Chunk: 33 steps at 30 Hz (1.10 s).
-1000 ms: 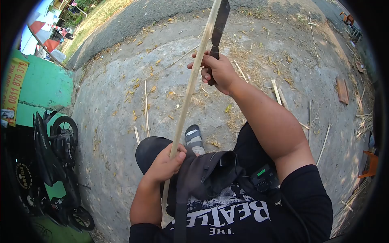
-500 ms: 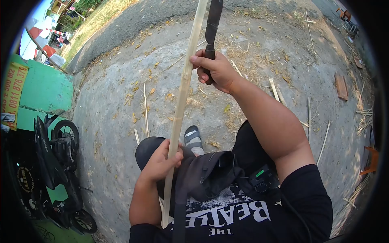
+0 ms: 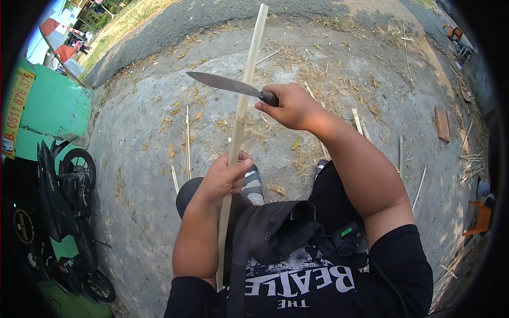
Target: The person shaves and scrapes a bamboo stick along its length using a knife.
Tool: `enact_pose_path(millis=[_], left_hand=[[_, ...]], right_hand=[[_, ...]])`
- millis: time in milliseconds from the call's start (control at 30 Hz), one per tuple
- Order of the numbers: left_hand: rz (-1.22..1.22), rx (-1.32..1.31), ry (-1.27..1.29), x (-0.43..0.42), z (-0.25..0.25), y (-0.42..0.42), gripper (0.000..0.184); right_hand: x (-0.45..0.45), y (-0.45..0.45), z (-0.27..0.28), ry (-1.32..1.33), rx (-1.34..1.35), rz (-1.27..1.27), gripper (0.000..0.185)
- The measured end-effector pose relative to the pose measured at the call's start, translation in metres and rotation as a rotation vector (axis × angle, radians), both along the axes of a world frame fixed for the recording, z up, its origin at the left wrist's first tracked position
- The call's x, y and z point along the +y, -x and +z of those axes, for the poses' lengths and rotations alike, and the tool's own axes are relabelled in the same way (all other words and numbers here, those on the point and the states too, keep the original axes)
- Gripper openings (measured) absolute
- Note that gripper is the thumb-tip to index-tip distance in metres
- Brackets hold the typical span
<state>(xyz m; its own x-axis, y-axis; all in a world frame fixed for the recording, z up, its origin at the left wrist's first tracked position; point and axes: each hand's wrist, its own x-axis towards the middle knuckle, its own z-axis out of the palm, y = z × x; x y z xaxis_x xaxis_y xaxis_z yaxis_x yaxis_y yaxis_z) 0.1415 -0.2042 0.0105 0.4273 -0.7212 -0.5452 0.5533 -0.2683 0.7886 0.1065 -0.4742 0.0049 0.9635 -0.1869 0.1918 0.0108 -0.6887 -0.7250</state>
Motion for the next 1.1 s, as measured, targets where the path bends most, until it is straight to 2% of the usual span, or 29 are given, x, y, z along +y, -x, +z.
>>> enact_pose_path(millis=[67, 167, 333, 400, 533, 700, 833, 967, 1100], left_hand=[[0.039, -0.094, -0.073, -0.002, -0.003, 0.000, 0.024], [0.049, -0.303, -0.181, -0.002, -0.009, 0.000, 0.029], [0.085, -0.613, -0.218, -0.002, -0.020, 0.005, 0.035], [0.091, -0.607, -0.244, -0.002, -0.019, 0.008, 0.036], [0.099, -0.612, -0.274, 0.003, -0.029, 0.002, 0.041], [0.023, -0.702, -0.391, 0.007, -0.037, 0.004, 0.041], [-0.066, -0.793, -0.510, 0.008, -0.038, 0.010, 0.044], [-0.083, -0.820, -0.566, 0.007, -0.042, 0.003, 0.045], [-0.125, -0.841, -0.554, 0.006, -0.042, 0.009, 0.045]], right_hand=[[0.008, 0.000, -0.004, 0.151, -0.029, 0.058, 0.025], [0.029, 0.000, -0.006, 0.253, 0.096, 0.112, 0.020], [0.036, -0.012, -0.003, 0.306, 0.342, 0.074, 0.016], [0.032, -0.017, 0.001, 0.338, 0.438, 0.060, 0.019], [0.034, -0.019, 0.000, 0.331, 0.459, 0.050, 0.019], [0.035, -0.026, -0.020, 0.346, 0.491, 0.126, 0.018], [0.023, -0.041, -0.037, 0.318, 0.558, 0.043, 0.024], [0.054, -0.029, -0.032, 0.329, 0.512, 0.261, 0.025], [0.026, -0.047, -0.044, 0.283, 0.542, 0.139, 0.024]])
